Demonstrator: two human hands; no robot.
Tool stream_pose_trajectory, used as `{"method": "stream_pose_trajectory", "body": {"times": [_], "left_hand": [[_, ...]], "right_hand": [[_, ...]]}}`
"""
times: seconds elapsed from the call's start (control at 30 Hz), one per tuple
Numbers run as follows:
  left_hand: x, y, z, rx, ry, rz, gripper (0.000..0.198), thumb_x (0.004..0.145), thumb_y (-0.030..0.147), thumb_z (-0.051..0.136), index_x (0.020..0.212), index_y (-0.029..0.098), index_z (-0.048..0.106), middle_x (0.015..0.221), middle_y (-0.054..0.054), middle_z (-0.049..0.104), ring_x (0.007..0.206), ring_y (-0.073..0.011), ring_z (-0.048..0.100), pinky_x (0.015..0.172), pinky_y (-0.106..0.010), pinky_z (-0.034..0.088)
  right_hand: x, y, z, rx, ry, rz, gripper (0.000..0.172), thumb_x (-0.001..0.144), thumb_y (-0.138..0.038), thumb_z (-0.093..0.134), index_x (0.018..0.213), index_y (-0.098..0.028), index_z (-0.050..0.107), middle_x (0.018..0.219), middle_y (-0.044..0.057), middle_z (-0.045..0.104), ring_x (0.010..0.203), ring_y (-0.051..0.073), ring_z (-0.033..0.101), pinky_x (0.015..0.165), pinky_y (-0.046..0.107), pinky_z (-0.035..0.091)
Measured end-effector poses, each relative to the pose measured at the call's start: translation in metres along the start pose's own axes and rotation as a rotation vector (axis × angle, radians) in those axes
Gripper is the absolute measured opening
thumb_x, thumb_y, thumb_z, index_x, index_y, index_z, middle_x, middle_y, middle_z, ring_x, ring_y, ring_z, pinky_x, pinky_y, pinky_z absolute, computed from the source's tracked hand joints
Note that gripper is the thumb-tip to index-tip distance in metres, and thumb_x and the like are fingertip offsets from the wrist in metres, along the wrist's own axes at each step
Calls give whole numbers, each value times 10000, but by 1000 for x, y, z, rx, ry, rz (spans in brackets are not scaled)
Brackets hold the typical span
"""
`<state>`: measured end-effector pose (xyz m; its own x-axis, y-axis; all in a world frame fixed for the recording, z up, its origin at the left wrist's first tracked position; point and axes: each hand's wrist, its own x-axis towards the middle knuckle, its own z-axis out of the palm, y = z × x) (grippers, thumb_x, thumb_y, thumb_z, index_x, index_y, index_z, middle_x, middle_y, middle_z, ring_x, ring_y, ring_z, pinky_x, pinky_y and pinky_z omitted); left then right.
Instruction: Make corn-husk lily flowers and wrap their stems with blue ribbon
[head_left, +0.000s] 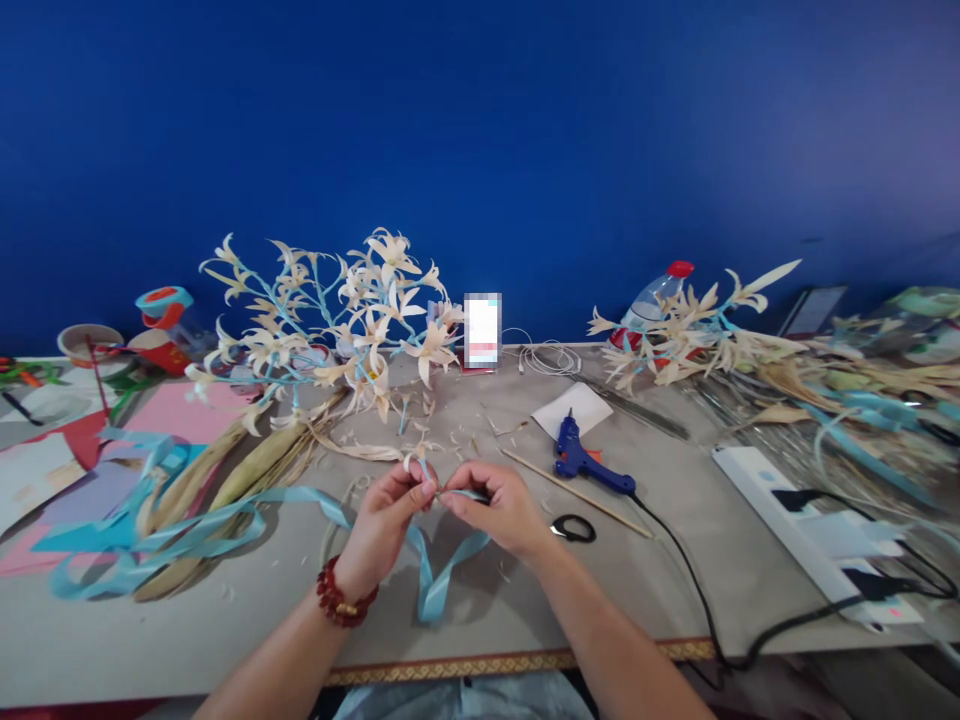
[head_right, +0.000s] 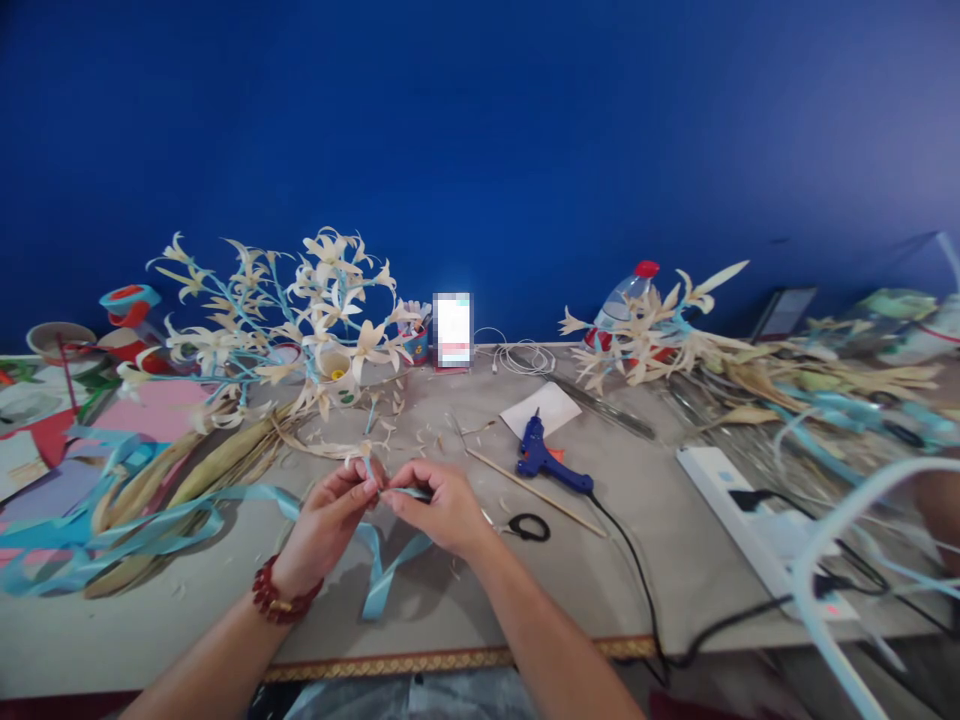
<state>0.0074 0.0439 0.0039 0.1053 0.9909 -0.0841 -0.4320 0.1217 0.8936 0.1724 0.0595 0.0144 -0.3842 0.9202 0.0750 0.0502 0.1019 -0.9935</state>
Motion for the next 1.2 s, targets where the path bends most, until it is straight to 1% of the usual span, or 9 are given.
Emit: {"method": "stream_pose_trajectory", "body": {"times": [0.1,0.23,0.33,0.43,0.57,0.67,0.87,1.0,1.2], "left_hand": [[0,1,-1,5,-37,-10,174,720,260,756,706,150,622,705,8,536,627,-100,430,604,-222,360],[0,3,0,-37,-88,-35,175,720,254,760,719,146,622,716,5,548,629,-97,433,597,-217,359],[-1,4,1,-57,-116,-47,170,726,248,758,719,142,626,722,3,551,626,-90,436,591,-211,358],[-1,3,1,-53,-121,-46,168,730,243,756,717,143,623,722,5,553,632,-88,442,596,-207,361],[-1,0,-2,-22,-74,-39,179,719,241,768,733,154,612,731,9,567,655,-93,467,622,-210,372],[-2,-1,-4,5,-68,-46,183,726,250,762,744,157,606,738,6,576,665,-99,475,637,-219,378],[-1,0,-3,17,-79,-51,194,722,251,765,731,153,598,716,12,566,640,-92,447,608,-212,364],[0,2,-2,7,-106,-89,182,736,255,752,723,147,606,721,10,554,630,-89,431,593,-211,353],[-2,3,-2,-11,-140,-94,176,734,260,753,719,149,618,720,7,557,628,-90,432,593,-214,344]], "right_hand": [[0,0,-1,44,-6,29,185,756,-332,684,709,-162,626,626,-36,526,581,94,420,546,216,308],[1,2,-1,210,-57,107,269,702,-391,747,717,-169,594,621,-46,508,569,90,414,546,213,311],[2,2,-1,314,-101,170,286,678,-381,776,725,-177,581,637,-48,521,553,82,399,534,210,303],[2,1,-3,353,-122,198,285,668,-364,789,730,-179,582,660,-46,532,552,81,393,530,209,297],[2,0,-5,342,-117,165,284,648,-321,808,747,-173,587,716,-31,556,652,103,464,615,215,345],[2,-2,-7,303,-131,160,272,661,-316,795,764,-171,589,737,-22,569,684,115,478,641,223,356],[-1,-4,-9,166,-96,156,232,689,-337,750,776,-178,604,693,-33,552,643,113,463,609,224,339],[-1,-4,-12,103,-79,147,216,695,-331,750,764,-174,620,655,-42,532,610,101,433,579,216,321],[0,0,-14,184,-160,224,253,676,-368,784,791,-169,679,666,-31,577,612,102,463,590,218,343]]}}
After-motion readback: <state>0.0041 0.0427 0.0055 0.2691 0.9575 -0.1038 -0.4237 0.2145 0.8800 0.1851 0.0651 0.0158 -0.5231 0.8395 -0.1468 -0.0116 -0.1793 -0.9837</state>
